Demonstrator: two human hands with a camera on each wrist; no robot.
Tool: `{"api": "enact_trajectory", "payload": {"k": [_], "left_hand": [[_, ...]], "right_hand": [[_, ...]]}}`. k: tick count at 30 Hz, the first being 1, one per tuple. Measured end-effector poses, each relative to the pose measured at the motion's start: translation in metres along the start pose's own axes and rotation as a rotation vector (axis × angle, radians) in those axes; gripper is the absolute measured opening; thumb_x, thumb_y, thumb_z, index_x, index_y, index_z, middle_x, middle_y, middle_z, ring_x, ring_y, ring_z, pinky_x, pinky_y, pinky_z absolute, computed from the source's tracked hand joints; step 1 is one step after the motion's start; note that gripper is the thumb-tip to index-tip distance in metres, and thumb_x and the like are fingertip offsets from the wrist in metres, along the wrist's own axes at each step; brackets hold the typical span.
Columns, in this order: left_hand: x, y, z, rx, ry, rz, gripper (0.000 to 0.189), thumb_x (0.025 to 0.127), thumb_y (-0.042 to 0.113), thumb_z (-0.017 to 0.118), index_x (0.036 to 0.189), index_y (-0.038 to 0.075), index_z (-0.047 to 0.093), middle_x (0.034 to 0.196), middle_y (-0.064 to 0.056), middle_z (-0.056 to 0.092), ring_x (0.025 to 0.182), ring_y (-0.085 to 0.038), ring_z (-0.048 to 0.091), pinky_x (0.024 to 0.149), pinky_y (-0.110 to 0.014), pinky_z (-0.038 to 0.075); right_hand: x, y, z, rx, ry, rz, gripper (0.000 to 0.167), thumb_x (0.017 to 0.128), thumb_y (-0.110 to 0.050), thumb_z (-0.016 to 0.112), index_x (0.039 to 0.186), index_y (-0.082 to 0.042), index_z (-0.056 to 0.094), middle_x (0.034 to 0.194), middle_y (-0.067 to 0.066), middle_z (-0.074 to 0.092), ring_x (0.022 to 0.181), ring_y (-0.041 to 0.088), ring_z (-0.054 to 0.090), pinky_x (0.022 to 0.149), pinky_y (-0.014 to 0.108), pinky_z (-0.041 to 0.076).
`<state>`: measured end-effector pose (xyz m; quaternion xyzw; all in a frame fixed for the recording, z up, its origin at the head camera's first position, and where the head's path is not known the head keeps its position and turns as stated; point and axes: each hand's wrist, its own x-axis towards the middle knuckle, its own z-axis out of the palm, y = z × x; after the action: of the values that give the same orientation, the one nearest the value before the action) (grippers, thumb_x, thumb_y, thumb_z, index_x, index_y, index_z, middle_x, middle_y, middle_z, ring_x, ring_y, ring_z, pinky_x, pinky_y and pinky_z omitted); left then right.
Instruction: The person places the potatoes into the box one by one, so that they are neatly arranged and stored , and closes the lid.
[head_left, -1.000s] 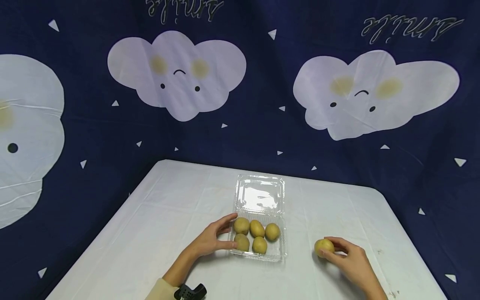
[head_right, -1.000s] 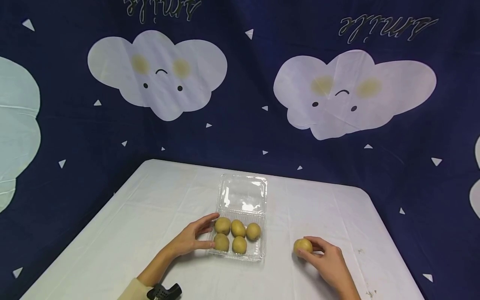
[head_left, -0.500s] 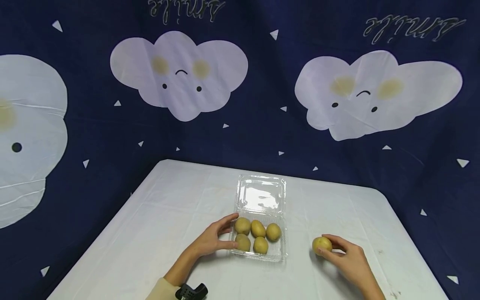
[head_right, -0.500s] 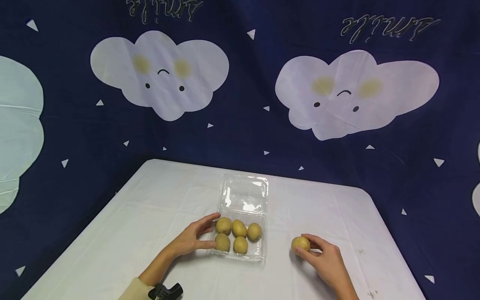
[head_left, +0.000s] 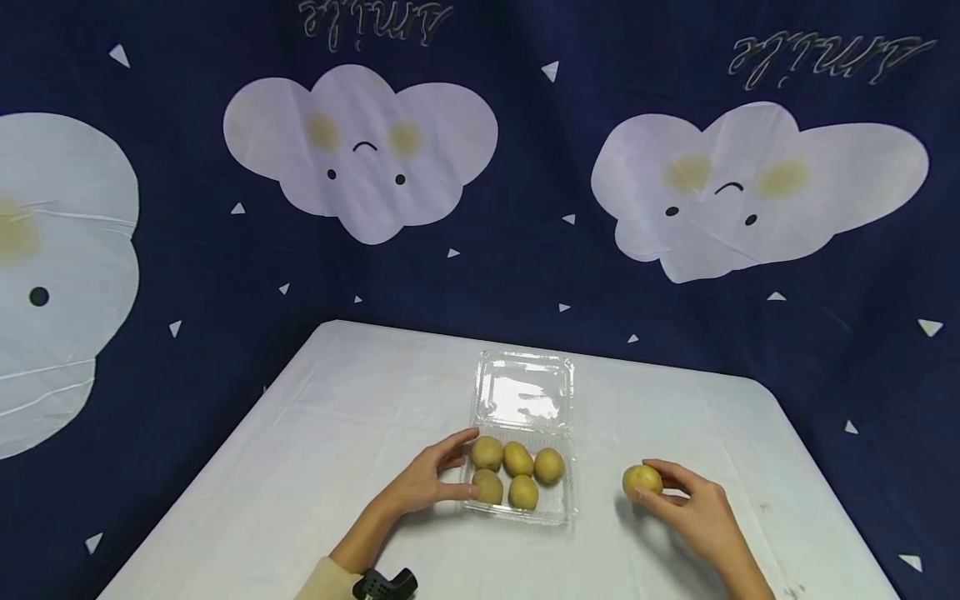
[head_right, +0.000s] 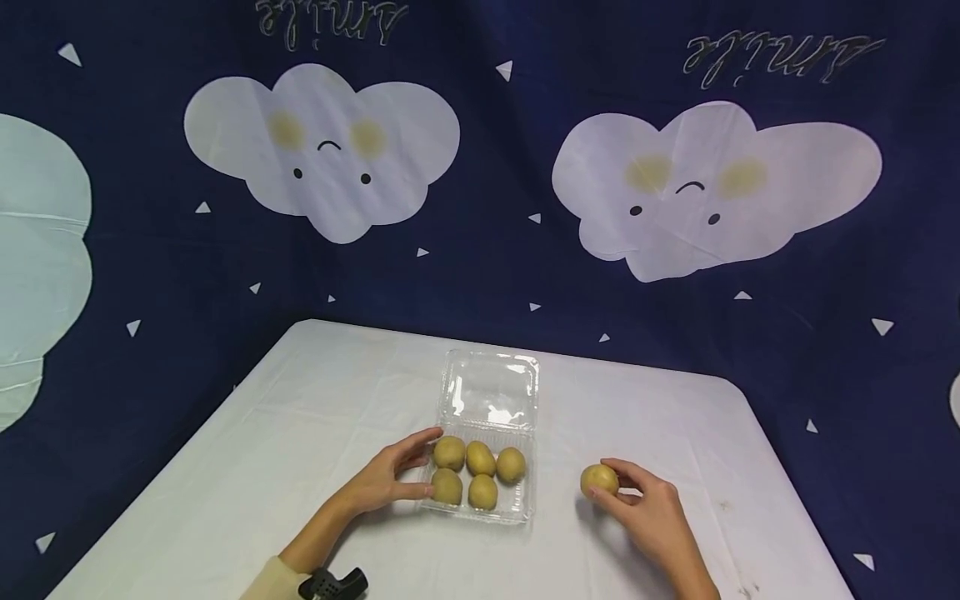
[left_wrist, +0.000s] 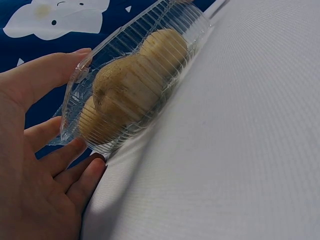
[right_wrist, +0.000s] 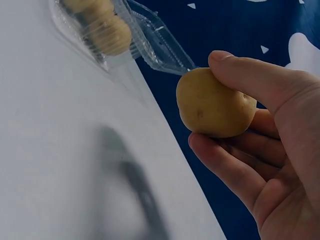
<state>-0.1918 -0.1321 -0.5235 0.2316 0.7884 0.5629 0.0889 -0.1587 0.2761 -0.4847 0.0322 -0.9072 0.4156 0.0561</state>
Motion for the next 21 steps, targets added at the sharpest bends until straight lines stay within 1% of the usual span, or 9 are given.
{"api": "enact_trajectory", "payload": {"k": [4,6,8,12,16,18,21], "left_hand": [[0.000,0.001,0.001,0.006,-0.002,-0.010,0.086,0.075,0.026,0.079,0.147,0.016,0.032,0.152,-0.002,0.036,0.135,-0.026,0.044,0.113,-0.037,0.040],[0.000,0.002,0.002,0.011,0.005,-0.023,0.086,0.075,0.024,0.079,0.147,0.017,0.033,0.152,-0.002,0.035,0.134,-0.026,0.044,0.114,-0.039,0.039],[0.000,0.004,0.002,0.009,0.003,-0.029,0.086,0.076,0.021,0.079,0.147,0.015,0.032,0.153,-0.005,0.035,0.136,-0.028,0.042,0.115,-0.041,0.038],[-0.002,0.016,0.001,0.000,-0.011,-0.047,0.086,0.077,0.018,0.078,0.148,0.012,0.030,0.153,-0.010,0.033,0.136,-0.032,0.041,0.115,-0.045,0.036],[-0.005,0.030,-0.002,-0.002,-0.022,-0.051,0.084,0.077,0.018,0.077,0.147,0.011,0.031,0.153,-0.012,0.033,0.135,-0.033,0.042,0.115,-0.046,0.037],[-0.006,0.033,-0.003,-0.003,-0.024,-0.047,0.084,0.077,0.018,0.077,0.147,0.010,0.031,0.153,-0.013,0.033,0.136,-0.033,0.041,0.115,-0.046,0.037],[-0.007,0.034,-0.003,-0.011,-0.024,-0.042,0.084,0.077,0.017,0.077,0.147,0.009,0.031,0.153,-0.013,0.032,0.137,-0.032,0.039,0.115,-0.045,0.036]], "right_hand": [[0.001,-0.005,0.001,0.009,0.001,-0.018,0.050,0.073,-0.044,0.077,0.116,-0.023,0.065,0.105,0.009,0.069,0.082,0.005,0.069,0.071,0.012,0.058],[0.004,-0.008,0.003,0.022,-0.004,-0.036,0.049,0.073,-0.044,0.077,0.115,-0.024,0.065,0.105,0.007,0.070,0.084,0.005,0.069,0.071,0.013,0.058],[0.006,-0.010,0.004,0.035,-0.003,-0.054,0.048,0.073,-0.043,0.078,0.115,-0.024,0.065,0.104,0.006,0.070,0.085,0.004,0.068,0.072,0.014,0.059],[0.010,-0.012,0.009,0.060,-0.007,-0.080,0.047,0.073,-0.040,0.078,0.115,-0.023,0.065,0.104,0.004,0.069,0.087,0.004,0.067,0.072,0.015,0.059],[0.012,-0.014,0.015,0.094,-0.023,-0.080,0.048,0.073,-0.039,0.079,0.116,-0.023,0.064,0.106,0.004,0.069,0.087,0.008,0.069,0.072,0.014,0.059],[0.013,-0.016,0.018,0.098,-0.027,-0.080,0.049,0.073,-0.040,0.079,0.116,-0.022,0.064,0.106,0.004,0.069,0.088,0.008,0.069,0.073,0.014,0.059],[0.016,-0.021,0.024,0.095,-0.025,-0.085,0.051,0.072,-0.042,0.078,0.116,-0.021,0.065,0.105,0.001,0.069,0.089,0.006,0.067,0.074,0.014,0.059]]}}
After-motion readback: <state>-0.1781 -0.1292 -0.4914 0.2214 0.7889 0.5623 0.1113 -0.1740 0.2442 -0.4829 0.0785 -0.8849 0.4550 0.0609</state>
